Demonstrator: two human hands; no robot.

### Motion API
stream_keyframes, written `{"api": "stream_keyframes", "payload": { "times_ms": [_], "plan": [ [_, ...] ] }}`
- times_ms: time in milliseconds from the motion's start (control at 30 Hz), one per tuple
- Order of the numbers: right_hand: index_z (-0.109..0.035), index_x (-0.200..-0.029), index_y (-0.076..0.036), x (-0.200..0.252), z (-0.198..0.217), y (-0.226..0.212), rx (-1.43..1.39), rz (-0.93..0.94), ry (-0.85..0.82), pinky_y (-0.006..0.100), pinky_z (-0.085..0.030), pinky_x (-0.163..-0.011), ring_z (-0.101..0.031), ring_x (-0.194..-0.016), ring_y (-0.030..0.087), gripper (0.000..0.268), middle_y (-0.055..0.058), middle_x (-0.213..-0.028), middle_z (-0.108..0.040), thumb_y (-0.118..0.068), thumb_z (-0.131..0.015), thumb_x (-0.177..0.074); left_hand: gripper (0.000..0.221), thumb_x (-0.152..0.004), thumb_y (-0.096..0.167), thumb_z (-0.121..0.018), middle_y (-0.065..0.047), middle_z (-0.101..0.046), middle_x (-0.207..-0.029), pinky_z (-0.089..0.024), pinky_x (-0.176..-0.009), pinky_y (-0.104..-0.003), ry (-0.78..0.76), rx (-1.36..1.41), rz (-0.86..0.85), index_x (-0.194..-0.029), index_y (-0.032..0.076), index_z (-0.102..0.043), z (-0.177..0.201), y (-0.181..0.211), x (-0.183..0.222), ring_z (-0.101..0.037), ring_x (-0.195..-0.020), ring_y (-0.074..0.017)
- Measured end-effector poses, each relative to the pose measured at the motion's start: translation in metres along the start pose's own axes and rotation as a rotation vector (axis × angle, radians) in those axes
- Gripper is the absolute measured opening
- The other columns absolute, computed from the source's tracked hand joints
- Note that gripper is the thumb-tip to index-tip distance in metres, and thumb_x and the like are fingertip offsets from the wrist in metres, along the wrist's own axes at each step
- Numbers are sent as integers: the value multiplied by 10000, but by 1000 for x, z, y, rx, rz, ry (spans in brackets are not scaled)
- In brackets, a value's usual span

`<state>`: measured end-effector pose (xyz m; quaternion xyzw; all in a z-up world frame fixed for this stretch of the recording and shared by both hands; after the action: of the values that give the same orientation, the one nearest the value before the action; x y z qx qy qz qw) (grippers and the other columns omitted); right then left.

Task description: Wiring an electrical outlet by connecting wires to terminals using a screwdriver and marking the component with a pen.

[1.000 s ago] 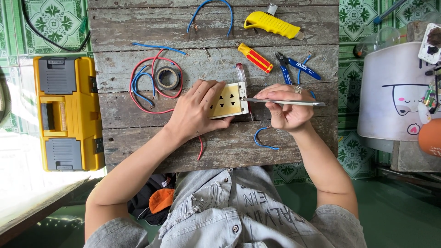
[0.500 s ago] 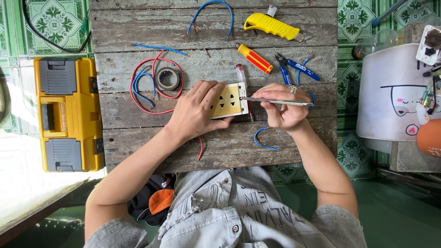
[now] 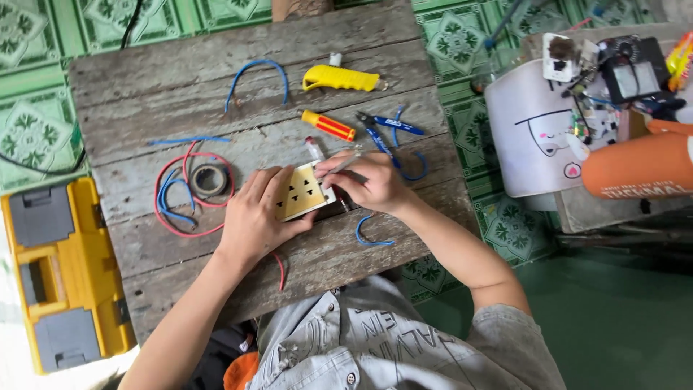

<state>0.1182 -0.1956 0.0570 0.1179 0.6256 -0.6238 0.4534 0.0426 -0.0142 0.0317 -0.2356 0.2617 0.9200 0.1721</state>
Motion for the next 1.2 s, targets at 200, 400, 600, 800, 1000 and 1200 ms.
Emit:
{"api": "stream_keyframes", "payload": {
  "times_ms": [200,400,600,800,1000,1200],
  "plan": [
    [-762,-1001,-11,-5,-7,6,-174,-110,16,298,-580,-599,-734,-607,166,65,108,-779,-752,-45,-721,-965,673,-692,427,-870,-70,-688,-1059,-588,-782,-327,-20,-23,0,-1203,29,-688,-4,-3,3,-703,-965,-231],
    [-737,-1012,29,-8,-9,12,-204,-199,-58,284,-572,-614,-738,-610,173,77,89,-718,-707,21,-671,-973,654,-710,414,-863,-87,-692,-1047,-586,-767,-335,-16,-23,-12,-1196,13,-688,-1,-1,-1,-705,-951,-256],
    [-739,-940,27,-10,-7,10,-218,-230,-55,275,-570,-606,-735,-586,163,27,78,-685,-710,18,-753,-919,664,-693,420,-862,-68,-690,-1052,-590,-748,-329,-26,-56,-17,-1198,29,-682,-1,-1,-1,-704,-957,-233],
    [-739,-1037,31,-16,-6,-2,-177,-150,-178,298,-583,-560,-739,-605,199,102,146,-785,-737,40,-658,-975,659,-705,440,-848,-59,-693,-1056,-594,-738,-320,-29,-78,-32,-1205,41,-685,1,1,-3,-698,-953,-221],
    [-715,-1108,63,-3,-5,14,-234,-201,-172,293,-608,-591,-745,-658,186,170,160,-875,-762,44,-572,-1018,654,-728,445,-852,-68,-693,-1057,-592,-729,-316,-38,-81,-34,-1207,34,-682,3,2,-3,-696,-954,-226],
    [-748,-990,27,-19,-7,-3,-136,-106,-191,295,-576,-591,-711,-586,197,71,70,-716,-724,8,-684,-964,679,-718,477,-832,-63,-689,-1069,-597,-740,-328,-30,-60,-16,-1218,41,-686,0,-1,-2,-696,-972,-227]
  ]
}}
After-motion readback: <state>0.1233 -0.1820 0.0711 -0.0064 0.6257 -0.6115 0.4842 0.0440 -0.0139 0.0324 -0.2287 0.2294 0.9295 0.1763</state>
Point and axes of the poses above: each hand's wrist, its own x-axis away from the middle knuckle, its own z-axis out of the back of the hand, y = z × x, the point moved 5 cm from there along -x, towards the middle knuckle
